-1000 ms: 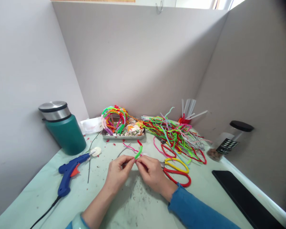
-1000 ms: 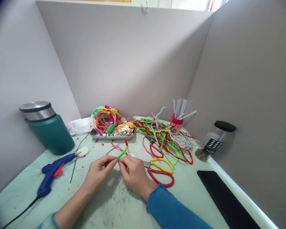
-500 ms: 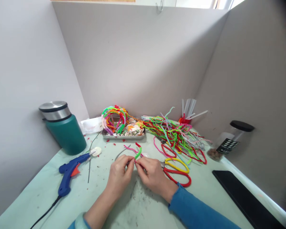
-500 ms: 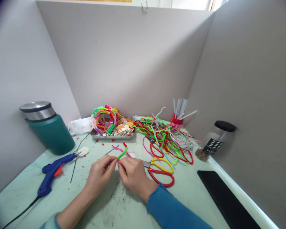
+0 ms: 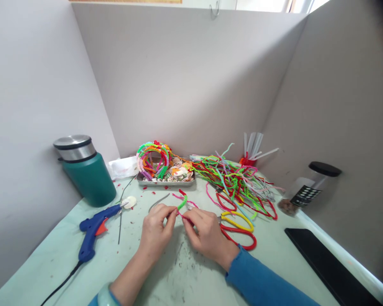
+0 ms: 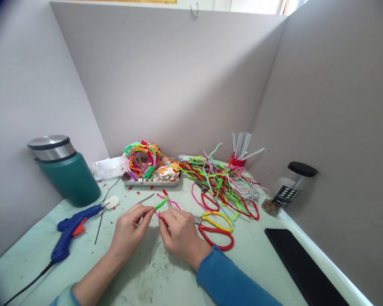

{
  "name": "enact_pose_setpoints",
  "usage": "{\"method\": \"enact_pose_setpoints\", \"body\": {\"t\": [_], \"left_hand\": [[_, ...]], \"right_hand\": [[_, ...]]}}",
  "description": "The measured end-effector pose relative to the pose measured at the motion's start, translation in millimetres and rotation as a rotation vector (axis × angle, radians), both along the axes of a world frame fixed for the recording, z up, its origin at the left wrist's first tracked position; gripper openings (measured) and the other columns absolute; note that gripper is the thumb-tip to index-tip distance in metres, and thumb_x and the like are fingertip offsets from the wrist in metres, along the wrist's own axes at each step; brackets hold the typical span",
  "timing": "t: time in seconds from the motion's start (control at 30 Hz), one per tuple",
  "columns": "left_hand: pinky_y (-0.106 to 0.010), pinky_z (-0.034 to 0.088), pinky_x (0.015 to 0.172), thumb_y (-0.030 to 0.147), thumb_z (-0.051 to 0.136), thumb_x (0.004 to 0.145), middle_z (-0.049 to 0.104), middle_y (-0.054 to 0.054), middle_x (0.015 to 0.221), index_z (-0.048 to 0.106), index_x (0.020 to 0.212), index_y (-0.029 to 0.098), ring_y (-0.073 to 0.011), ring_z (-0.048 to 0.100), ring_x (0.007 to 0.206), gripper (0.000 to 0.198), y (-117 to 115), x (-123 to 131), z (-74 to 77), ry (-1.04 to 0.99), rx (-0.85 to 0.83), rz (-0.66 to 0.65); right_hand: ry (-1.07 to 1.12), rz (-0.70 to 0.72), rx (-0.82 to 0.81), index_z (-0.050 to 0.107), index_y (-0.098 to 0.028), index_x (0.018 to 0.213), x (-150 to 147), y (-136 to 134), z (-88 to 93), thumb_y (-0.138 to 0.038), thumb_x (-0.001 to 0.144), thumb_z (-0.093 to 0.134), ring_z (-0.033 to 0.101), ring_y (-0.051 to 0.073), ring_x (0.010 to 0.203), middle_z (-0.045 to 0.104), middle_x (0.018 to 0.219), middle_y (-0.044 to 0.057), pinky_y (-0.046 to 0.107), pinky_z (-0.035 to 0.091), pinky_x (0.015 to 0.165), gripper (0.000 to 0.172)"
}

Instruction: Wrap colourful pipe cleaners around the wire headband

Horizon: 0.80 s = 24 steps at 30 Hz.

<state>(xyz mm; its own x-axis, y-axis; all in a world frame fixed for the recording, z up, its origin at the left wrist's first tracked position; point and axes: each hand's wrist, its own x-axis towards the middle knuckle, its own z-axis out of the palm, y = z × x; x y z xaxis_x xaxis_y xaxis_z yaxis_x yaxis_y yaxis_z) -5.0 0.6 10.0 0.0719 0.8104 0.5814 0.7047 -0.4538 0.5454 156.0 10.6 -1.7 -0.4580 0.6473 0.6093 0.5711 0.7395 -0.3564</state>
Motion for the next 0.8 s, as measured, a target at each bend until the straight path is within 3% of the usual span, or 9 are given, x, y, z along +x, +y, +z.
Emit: {"method": "enact_pose_setpoints", "body": {"t": [0.27, 0.53, 0.8], "left_hand": [[-0.031, 0.036, 0.067, 0.02, 0.044, 0.085, 0.057, -0.005, 0.07, 0.063, 0.084, 0.016, -0.0178, 0.051, 0.07, 0.02, -2.3, 1.3, -2.6, 0.229, 0.032, -0.031], [-0.031, 0.035, 0.068, 0.018, 0.046, 0.084, 0.056, -0.004, 0.073, 0.062, 0.088, 0.018, -0.018, 0.05, 0.072, 0.016, -2.5, 2.2, -4.3, 0.284, -0.006, -0.125], [-0.031, 0.035, 0.065, 0.022, 0.047, 0.085, 0.056, -0.003, 0.067, 0.064, 0.081, 0.017, -0.0169, 0.05, 0.067, 0.018, 0.0, 0.5, -7.7, 0.265, 0.069, -0.044]], "right_hand": [[-0.083, -0.028, 0.105, 0.057, -0.016, 0.086, 0.8, -1.2, 5.1, -0.018, 0.088, 0.039, 0.051, 0.018, 0.069, 0.057, 0.073, 0.007, 0.029, 0.036, 0.061, 0.019], [0.064, -0.039, 0.002, 0.057, -0.017, 0.086, 1.5, 4.1, 0.2, -0.02, 0.088, 0.041, 0.053, 0.016, 0.068, 0.058, 0.075, 0.005, 0.027, 0.039, 0.062, 0.016], [0.106, -0.006, -0.065, 0.058, -0.018, 0.09, 0.8, 3.9, -0.3, -0.022, 0.088, 0.043, 0.054, 0.016, 0.072, 0.059, 0.079, 0.006, 0.027, 0.04, 0.065, 0.015]]}}
